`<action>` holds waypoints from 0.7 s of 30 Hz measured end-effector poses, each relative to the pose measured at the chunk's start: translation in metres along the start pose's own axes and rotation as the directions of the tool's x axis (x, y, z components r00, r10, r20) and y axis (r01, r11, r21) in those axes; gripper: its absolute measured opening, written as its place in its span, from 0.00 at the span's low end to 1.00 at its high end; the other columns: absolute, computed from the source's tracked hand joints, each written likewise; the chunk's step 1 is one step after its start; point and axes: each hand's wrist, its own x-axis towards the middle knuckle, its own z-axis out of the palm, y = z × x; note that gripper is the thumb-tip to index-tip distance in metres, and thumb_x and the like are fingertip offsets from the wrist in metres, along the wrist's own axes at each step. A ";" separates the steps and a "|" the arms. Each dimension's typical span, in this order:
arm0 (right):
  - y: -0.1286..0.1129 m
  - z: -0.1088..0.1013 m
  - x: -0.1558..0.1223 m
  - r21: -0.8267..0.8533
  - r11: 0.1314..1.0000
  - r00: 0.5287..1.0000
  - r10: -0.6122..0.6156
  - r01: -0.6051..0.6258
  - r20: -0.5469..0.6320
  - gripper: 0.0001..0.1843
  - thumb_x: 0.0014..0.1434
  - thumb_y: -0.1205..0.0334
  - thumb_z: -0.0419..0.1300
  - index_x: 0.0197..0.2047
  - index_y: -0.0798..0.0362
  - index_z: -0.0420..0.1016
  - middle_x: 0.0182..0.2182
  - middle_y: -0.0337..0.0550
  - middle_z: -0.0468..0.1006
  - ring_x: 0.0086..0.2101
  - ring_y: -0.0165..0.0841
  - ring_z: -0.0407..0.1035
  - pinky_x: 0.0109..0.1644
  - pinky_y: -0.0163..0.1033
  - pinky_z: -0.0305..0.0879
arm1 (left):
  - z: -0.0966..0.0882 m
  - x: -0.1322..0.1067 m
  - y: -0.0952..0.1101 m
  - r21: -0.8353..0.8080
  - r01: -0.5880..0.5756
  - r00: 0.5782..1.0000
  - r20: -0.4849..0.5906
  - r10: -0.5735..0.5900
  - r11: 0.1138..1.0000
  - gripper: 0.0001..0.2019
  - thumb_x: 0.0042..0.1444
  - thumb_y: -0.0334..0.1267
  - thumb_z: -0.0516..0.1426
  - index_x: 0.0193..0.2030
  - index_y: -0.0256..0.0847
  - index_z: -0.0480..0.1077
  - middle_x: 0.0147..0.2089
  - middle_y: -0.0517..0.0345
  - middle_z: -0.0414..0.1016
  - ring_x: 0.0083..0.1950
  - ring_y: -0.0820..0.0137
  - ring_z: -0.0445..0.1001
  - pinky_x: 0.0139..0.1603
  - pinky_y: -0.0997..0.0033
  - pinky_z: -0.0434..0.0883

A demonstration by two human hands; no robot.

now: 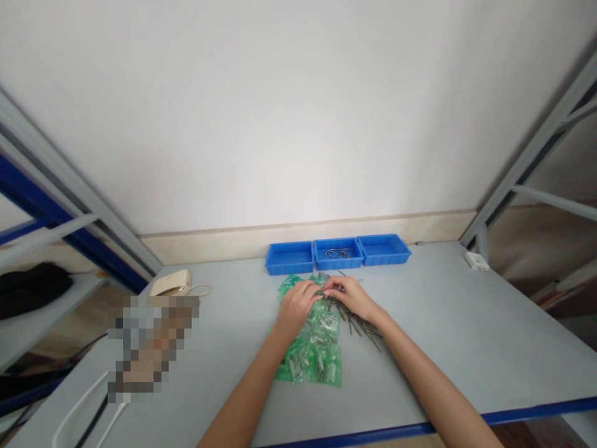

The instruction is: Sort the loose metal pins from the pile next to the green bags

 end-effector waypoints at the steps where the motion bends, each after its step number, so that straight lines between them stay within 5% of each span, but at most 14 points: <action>1: -0.002 0.001 0.000 0.080 0.997 1.000 0.013 -0.014 0.005 0.07 0.58 0.58 0.58 0.34 0.52 0.73 0.29 0.39 0.78 0.32 0.32 0.71 0.38 0.36 0.62 | 0.000 0.000 0.000 0.016 -0.016 1.000 0.013 0.016 1.000 0.11 0.65 0.37 0.47 0.39 0.39 0.70 0.37 0.55 0.73 0.40 0.68 0.71 0.41 0.68 0.69; 6: -0.001 0.004 -0.001 0.303 0.951 0.997 0.075 -0.061 -0.034 0.08 0.57 0.58 0.58 0.37 0.52 0.67 0.25 0.36 0.76 0.28 0.30 0.70 0.36 0.35 0.63 | -0.002 0.000 0.003 0.023 -0.007 1.000 0.007 0.007 1.000 0.14 0.65 0.38 0.47 0.36 0.38 0.71 0.34 0.55 0.74 0.37 0.68 0.70 0.38 0.69 0.66; 21: -0.008 0.000 -0.003 0.337 0.932 0.991 0.130 -0.133 0.032 0.11 0.58 0.53 0.56 0.35 0.52 0.68 0.20 0.34 0.74 0.19 0.27 0.62 0.24 0.32 0.58 | -0.005 -0.001 0.005 0.120 -0.074 0.997 0.023 0.072 0.990 0.16 0.66 0.39 0.45 0.36 0.41 0.73 0.29 0.58 0.75 0.33 0.69 0.69 0.36 0.67 0.59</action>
